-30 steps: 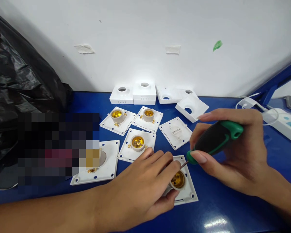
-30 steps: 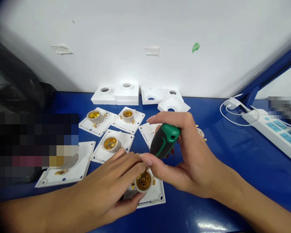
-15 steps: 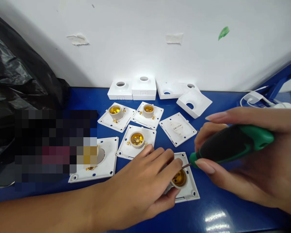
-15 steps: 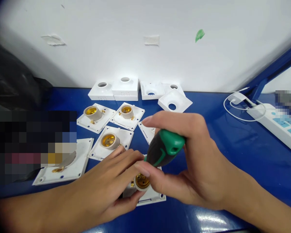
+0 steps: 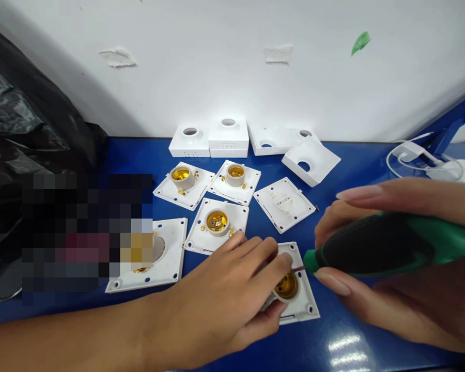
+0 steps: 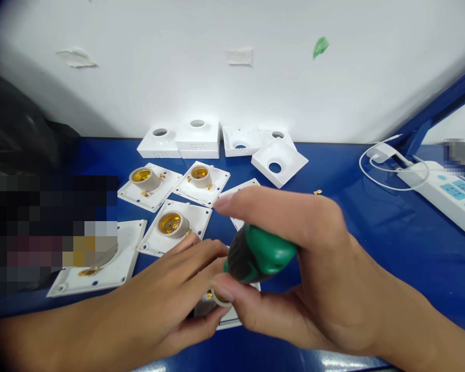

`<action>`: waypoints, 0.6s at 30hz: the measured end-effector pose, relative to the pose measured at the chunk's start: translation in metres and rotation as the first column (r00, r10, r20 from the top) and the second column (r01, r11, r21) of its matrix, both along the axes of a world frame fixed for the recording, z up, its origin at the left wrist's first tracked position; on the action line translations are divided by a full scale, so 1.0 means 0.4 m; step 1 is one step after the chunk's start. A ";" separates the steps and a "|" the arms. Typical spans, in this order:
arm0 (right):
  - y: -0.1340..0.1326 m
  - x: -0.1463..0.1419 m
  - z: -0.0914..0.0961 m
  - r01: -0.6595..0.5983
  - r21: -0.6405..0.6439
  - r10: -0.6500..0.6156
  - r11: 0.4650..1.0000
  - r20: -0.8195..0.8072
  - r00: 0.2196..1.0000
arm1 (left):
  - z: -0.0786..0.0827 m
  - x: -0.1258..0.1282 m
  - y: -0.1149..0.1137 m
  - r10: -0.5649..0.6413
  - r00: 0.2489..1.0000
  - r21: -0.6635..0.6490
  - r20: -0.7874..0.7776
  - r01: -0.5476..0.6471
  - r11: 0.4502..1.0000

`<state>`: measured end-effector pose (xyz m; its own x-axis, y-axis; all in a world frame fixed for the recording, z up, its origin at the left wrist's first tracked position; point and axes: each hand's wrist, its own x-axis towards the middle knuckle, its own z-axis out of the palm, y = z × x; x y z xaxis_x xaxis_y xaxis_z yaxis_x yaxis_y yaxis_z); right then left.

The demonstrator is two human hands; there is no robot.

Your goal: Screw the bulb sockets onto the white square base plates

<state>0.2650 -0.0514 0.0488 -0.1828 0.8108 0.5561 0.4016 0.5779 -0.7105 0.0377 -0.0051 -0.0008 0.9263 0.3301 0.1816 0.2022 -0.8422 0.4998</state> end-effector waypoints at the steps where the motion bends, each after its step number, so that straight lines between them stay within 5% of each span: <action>1: -0.001 0.002 -0.001 -0.029 -0.022 0.030 0.999 0.042 0.999 | -0.001 0.001 0.001 -0.004 1.000 -0.003 0.004 0.004 1.000; 18: -0.007 0.006 0.015 -0.002 -0.068 0.014 0.998 0.180 0.984 | -0.001 -0.001 0.005 -0.031 0.999 -0.044 -0.027 0.029 0.999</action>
